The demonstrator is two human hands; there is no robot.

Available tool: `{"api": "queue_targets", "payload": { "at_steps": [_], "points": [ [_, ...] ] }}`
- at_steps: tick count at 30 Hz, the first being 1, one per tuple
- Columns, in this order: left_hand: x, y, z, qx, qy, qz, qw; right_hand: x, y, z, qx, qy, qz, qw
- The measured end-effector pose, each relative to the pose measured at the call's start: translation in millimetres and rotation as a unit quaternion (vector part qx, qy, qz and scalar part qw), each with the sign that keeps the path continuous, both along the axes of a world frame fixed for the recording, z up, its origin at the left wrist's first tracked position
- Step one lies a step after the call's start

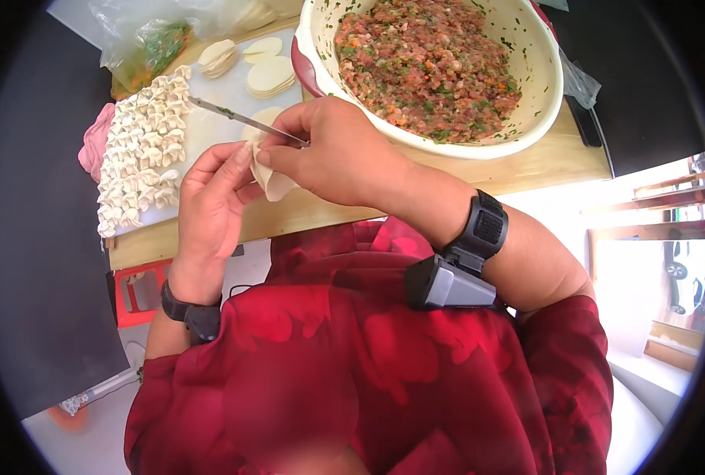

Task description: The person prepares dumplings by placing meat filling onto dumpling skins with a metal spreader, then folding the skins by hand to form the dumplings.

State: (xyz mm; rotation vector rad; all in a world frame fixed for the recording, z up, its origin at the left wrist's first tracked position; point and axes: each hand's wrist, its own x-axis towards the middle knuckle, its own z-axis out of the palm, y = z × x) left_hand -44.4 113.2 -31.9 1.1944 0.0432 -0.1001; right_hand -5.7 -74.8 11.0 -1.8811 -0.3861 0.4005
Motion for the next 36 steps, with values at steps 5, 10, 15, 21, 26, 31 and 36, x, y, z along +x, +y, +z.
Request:
{"api": "queue_targets", "payload": {
  "at_steps": [5,10,15,21,26,31,36],
  "points": [
    [-1,17,-7,-0.150,0.041,0.034,0.987,-2,3,-7,0.029,-0.061,-0.052,0.996],
    [-6,40,-16,-0.241,0.070,0.084,0.964,-7,0,2,0.068,0.042,-0.065,0.995],
    [-16,52,-14,-0.212,0.067,0.128,0.967,-8,5,0,0.004,0.028,-0.045,0.999],
    [-22,50,-16,-0.102,0.084,0.079,0.988,4,9,-8,-0.035,-0.121,-0.039,0.991],
    [-18,33,-20,-0.065,0.142,0.002,0.988,11,-34,19,-0.008,-0.194,-0.034,0.980],
    [-7,3,-15,-0.097,0.161,-0.104,0.977,4,-115,62,-0.204,-0.157,-0.032,0.966],
    [4,-40,-3,-0.110,0.192,-0.204,0.954,3,-147,51,-0.329,-0.240,-0.065,0.911]
  ]
}}
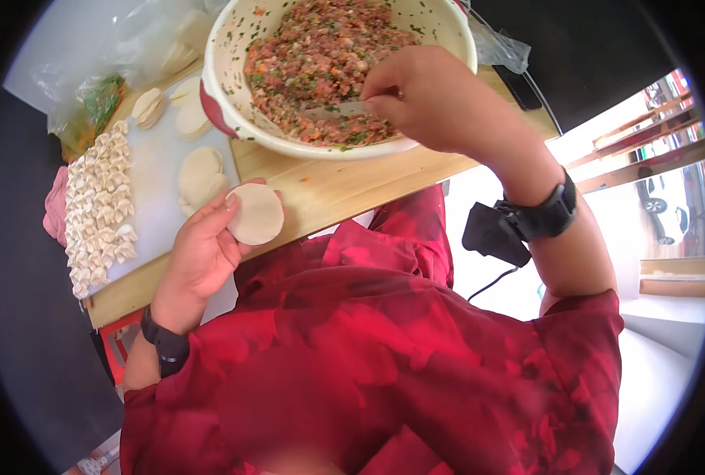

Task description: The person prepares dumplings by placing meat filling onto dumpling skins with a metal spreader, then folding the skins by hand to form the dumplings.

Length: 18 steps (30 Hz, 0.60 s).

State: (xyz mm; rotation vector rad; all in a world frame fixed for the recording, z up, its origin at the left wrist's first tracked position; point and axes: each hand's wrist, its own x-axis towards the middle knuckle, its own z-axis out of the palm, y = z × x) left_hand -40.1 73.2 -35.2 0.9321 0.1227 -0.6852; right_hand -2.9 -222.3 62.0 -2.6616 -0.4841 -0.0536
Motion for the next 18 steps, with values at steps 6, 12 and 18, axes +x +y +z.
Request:
{"api": "queue_targets", "payload": {
  "at_steps": [6,12,18],
  "points": [
    [14,-28,6,-0.016,0.027,-0.014,0.999,23,6,-29,-0.038,-0.029,0.024,0.999],
    [17,-43,11,-0.026,0.046,0.015,0.998,16,-4,-32,0.022,0.014,0.070,0.997],
    [17,-48,15,-0.047,0.054,0.023,0.997,-7,-7,-14,0.109,0.020,0.069,0.991]
  ]
}}
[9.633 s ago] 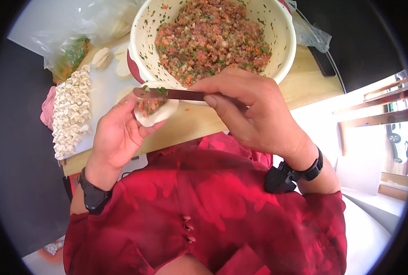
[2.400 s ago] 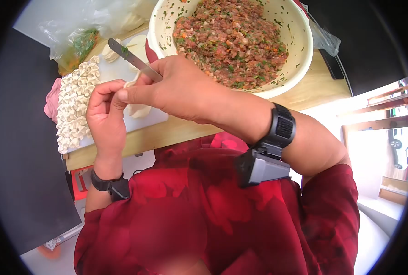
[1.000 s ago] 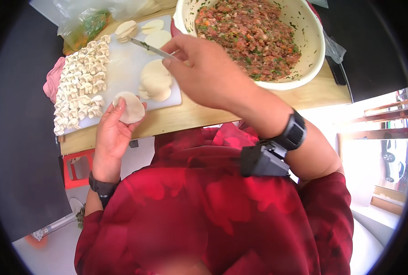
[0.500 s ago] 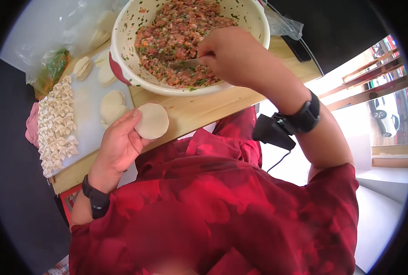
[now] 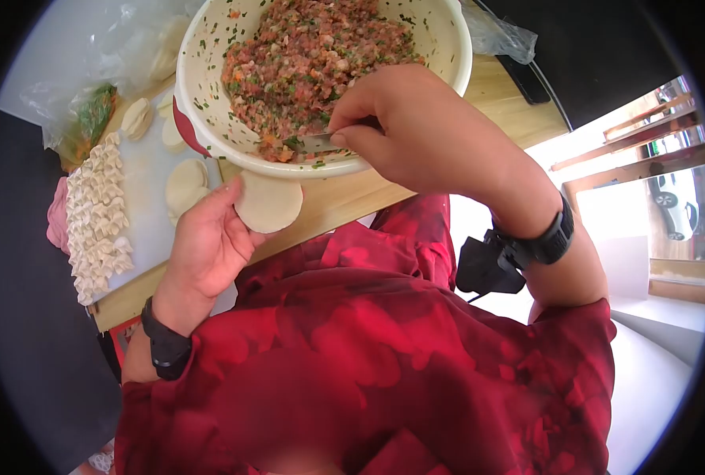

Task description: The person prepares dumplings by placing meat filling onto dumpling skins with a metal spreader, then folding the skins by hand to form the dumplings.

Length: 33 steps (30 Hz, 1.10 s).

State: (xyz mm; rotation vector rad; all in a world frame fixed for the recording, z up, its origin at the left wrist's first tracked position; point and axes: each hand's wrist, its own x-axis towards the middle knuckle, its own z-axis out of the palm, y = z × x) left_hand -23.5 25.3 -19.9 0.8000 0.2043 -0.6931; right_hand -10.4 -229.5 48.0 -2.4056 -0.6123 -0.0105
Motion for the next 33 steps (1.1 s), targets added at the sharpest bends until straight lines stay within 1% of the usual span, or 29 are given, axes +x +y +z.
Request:
{"api": "queue_targets", "payload": {
  "at_steps": [2,6,8,12,14,15,18,19,20,21,23,24,25,26,27,28,30,32,33],
  "points": [
    [0,0,4,-0.010,0.007,0.001,1.000,-10,3,1,0.063,-0.005,-0.033,0.997],
    [-1,5,2,-0.022,0.001,0.006,1.000,-27,8,2,0.073,-0.010,-0.045,0.996],
    [0,9,-5,-0.096,-0.003,-0.018,0.995,-31,9,-4,0.021,-0.113,0.027,0.993],
    [-4,8,0,-0.056,-0.001,0.004,0.998,-38,12,-14,0.019,-0.151,0.034,0.988],
    [-8,12,3,-0.027,-0.019,-0.014,0.999,-38,8,-12,0.066,-0.165,0.034,0.984],
    [-11,14,5,-0.026,-0.019,-0.011,0.999,-38,7,-10,0.067,-0.164,0.036,0.984],
    [-17,20,17,0.005,-0.013,-0.012,1.000,-40,3,-4,0.085,-0.112,0.014,0.990],
    [-17,20,21,0.002,-0.039,-0.013,0.999,-40,5,-6,0.086,-0.114,0.014,0.990],
    [-16,20,25,-0.002,-0.065,-0.013,0.998,-42,8,-10,0.176,-0.038,0.001,0.984],
    [-14,18,29,-0.003,-0.070,-0.013,0.997,-43,11,-13,0.263,0.038,-0.012,0.964],
    [-7,10,36,-0.015,-0.085,-0.006,0.996,-42,18,-15,0.250,0.031,0.027,0.967],
    [-5,8,38,-0.015,-0.090,-0.010,0.996,-43,21,-10,0.221,0.070,0.030,0.972],
    [-3,6,40,-0.060,-0.088,-0.022,0.994,-42,29,-12,0.226,0.019,0.018,0.974],
    [-1,4,42,-0.105,-0.085,-0.035,0.990,-39,31,-14,0.202,-0.013,0.023,0.979],
    [0,2,43,-0.106,-0.088,-0.039,0.990,-35,31,-15,0.178,-0.044,0.028,0.983],
    [0,1,44,-0.097,-0.092,-0.036,0.990,-31,31,-21,0.177,-0.046,0.025,0.983],
    [1,-1,44,-0.087,-0.098,-0.032,0.991,-24,31,-31,0.210,-0.154,0.065,0.963],
    [2,-1,41,-0.137,-0.072,0.011,0.988,-25,34,-30,0.212,-0.151,0.051,0.964],
    [1,-4,41,-0.137,-0.074,0.011,0.988,-26,35,-29,0.214,-0.146,0.036,0.965]
  ]
}}
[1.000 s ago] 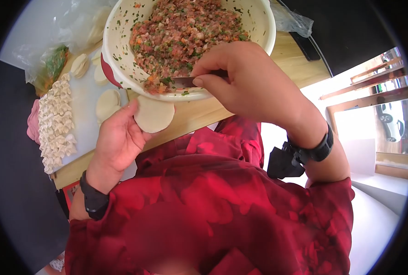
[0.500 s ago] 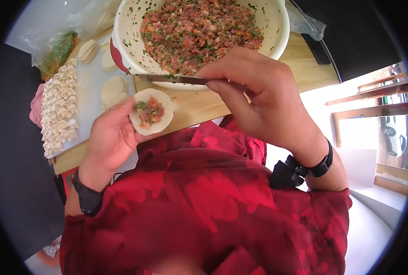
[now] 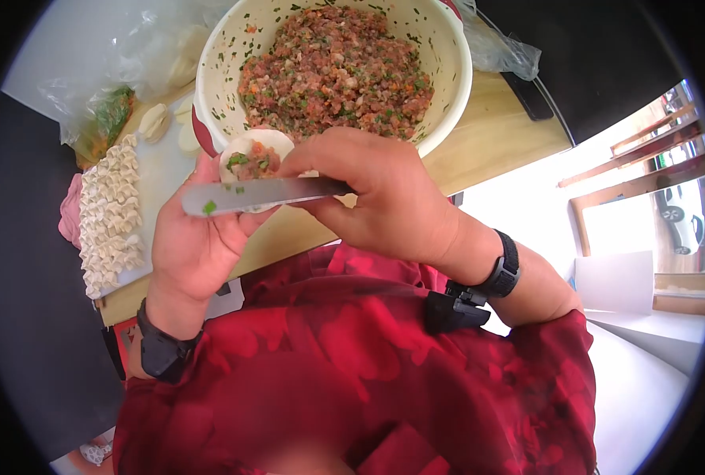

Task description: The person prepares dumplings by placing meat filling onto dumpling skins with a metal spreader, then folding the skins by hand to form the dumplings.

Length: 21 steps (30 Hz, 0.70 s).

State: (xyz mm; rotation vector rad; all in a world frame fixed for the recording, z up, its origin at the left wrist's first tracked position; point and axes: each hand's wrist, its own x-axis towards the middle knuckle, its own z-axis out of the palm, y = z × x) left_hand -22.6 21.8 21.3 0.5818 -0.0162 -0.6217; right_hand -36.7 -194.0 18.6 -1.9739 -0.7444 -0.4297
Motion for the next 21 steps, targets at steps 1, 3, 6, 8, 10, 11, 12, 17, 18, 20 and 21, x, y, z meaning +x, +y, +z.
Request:
{"api": "queue_targets", "payload": {
  "at_steps": [1,3,6,8,10,11,12,17,18,20,21],
  "points": [
    [-2,-5,0,-0.020,0.012,0.015,1.000,0,1,1,0.000,-0.001,0.000,1.000],
    [-3,-8,-1,-0.041,0.024,0.030,0.998,0,1,2,-0.020,-0.013,0.026,0.999],
    [-4,-10,-1,-0.086,0.004,-0.015,0.996,2,0,2,-0.018,-0.022,0.038,0.999],
    [-3,-12,2,-0.029,0.032,0.036,0.998,3,1,3,-0.009,-0.001,0.023,1.000],
    [-6,-13,-1,0.010,-0.008,0.045,0.999,4,2,1,0.000,0.020,0.008,1.000],
    [-8,-13,-2,0.048,-0.047,0.053,0.996,3,5,-3,0.075,0.113,0.012,0.991],
    [-8,-14,-2,0.048,-0.047,0.052,0.996,3,7,-4,0.149,0.205,0.017,0.967],
    [-9,-26,-4,0.201,-0.259,0.067,0.942,12,14,10,0.233,0.275,-0.011,0.933],
    [-8,-27,-5,0.234,-0.312,0.082,0.917,12,14,14,0.210,0.296,-0.031,0.931],
    [-4,-26,-6,0.272,-0.331,0.089,0.899,14,15,12,0.192,0.303,-0.039,0.933],
    [-2,-26,-6,0.309,-0.349,0.096,0.880,14,16,11,0.174,0.309,-0.048,0.934]
  ]
}}
